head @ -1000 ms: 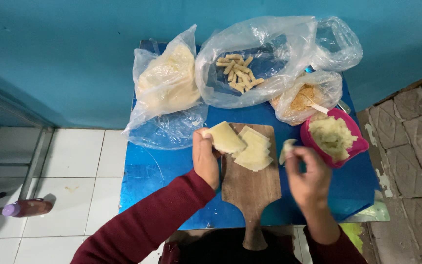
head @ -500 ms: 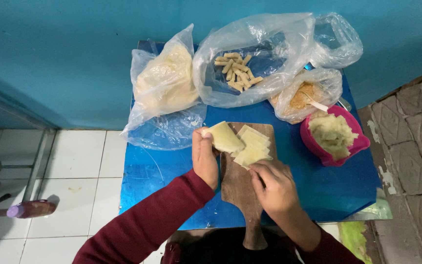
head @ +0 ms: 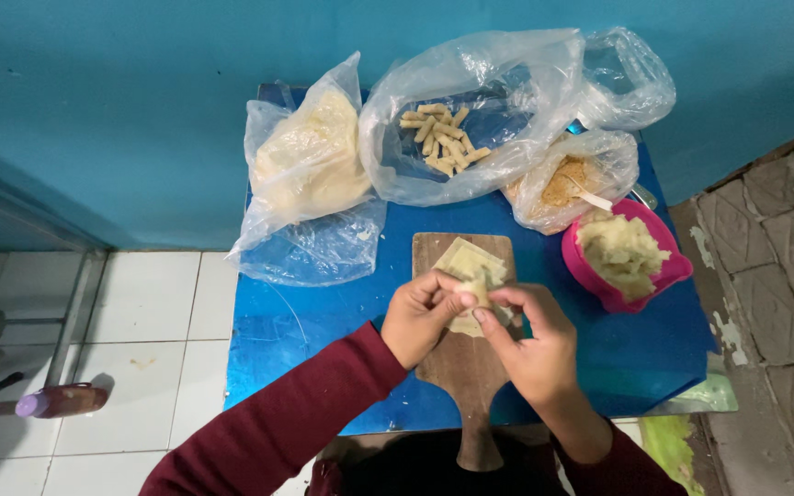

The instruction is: The person places a square of dough on a wooden board, spoons filling from a pink bowl onto it, and folds and pinches the dough closed around the filling. Finished folded pastries are set aside with other completed rolled items in a plastic bag on the table.

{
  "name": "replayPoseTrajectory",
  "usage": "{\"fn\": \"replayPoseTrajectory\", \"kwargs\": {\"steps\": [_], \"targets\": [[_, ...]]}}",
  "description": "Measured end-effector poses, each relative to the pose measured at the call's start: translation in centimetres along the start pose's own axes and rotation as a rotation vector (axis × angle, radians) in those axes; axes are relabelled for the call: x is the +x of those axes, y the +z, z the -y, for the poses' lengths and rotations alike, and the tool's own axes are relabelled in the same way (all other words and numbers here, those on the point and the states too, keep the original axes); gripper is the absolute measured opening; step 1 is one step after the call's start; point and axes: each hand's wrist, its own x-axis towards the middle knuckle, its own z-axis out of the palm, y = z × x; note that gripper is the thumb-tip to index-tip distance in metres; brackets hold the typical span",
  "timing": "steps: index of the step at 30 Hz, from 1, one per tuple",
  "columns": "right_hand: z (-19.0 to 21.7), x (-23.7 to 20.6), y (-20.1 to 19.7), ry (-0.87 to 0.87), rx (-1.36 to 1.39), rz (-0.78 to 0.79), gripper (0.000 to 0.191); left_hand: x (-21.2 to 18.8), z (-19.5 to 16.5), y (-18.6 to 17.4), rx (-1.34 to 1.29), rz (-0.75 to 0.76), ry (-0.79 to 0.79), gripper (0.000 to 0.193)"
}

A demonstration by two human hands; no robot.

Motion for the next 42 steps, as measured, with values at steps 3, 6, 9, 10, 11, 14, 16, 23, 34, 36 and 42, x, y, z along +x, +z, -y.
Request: {"fn": "replayPoseTrajectory", "kwargs": {"steps": [3, 6, 9, 10, 11, 14, 16, 23, 34, 36, 42], "targets": [[-0.5, -0.3, 0.1, 0.015, 0.058, 0.010, 0.019, -0.1, 0.1, -0.3, -0.043, 0.050, -0.014, 0.011], [-1.9, -1.2, 0.3, 0.031, 0.097, 0.006, 0.014, -0.1, 0.0, -0.2, -0.020, 0.040, 0.003, 0.012], [-4.0, -2.2, 0.8, 0.236, 0.356, 0.019, 0.012, -0.2, -0.5, 0.0, 0.012, 0.022, -0.029, 0.012], [-4.7, -2.3, 1.0, 0.330, 0.480, 0.028, 0.012, -0.3, -0.8, 0.1, 0.022, 0.015, -0.047, 0.012], [-5.6, -2.1, 1.0, 0.431, 0.675, 0.009, 0.012, -0.3, -1.0, 0.2, 0.027, -0.009, -0.033, 0.011], [-7.3, -1.8, 0.5, 0.666, 1.167, -0.051, 0.015, -0.2, -1.8, 0.6, -0.047, -0.093, 0.007, 0.011], [-7.7, -1.4, -0.3, 0.736, 1.376, -0.094, 0.016, 0.1, -2.4, 0.6, -0.212, -0.165, 0.025, 0.010], [-5.1, -1.1, -3.0, 0.257, 0.376, -0.093, 0.013, 0.7, -3.3, -0.3, -0.114, -0.508, 0.194, 0.013], [-0.1, -1.5, -0.7, -0.202, -0.256, 0.146, 0.012, 0.8, -3.0, -0.3, -0.042, -0.501, 0.159, 0.011], [0.1, -1.7, -0.8, -0.213, -0.261, 0.166, 0.012, 0.7, -2.9, -0.3, -0.042, -0.482, 0.169, 0.011], [0.3, -1.9, -0.8, -0.220, -0.268, 0.208, 0.015, 0.7, -2.3, -0.6, 0.051, -0.471, 0.173, 0.013]]}}
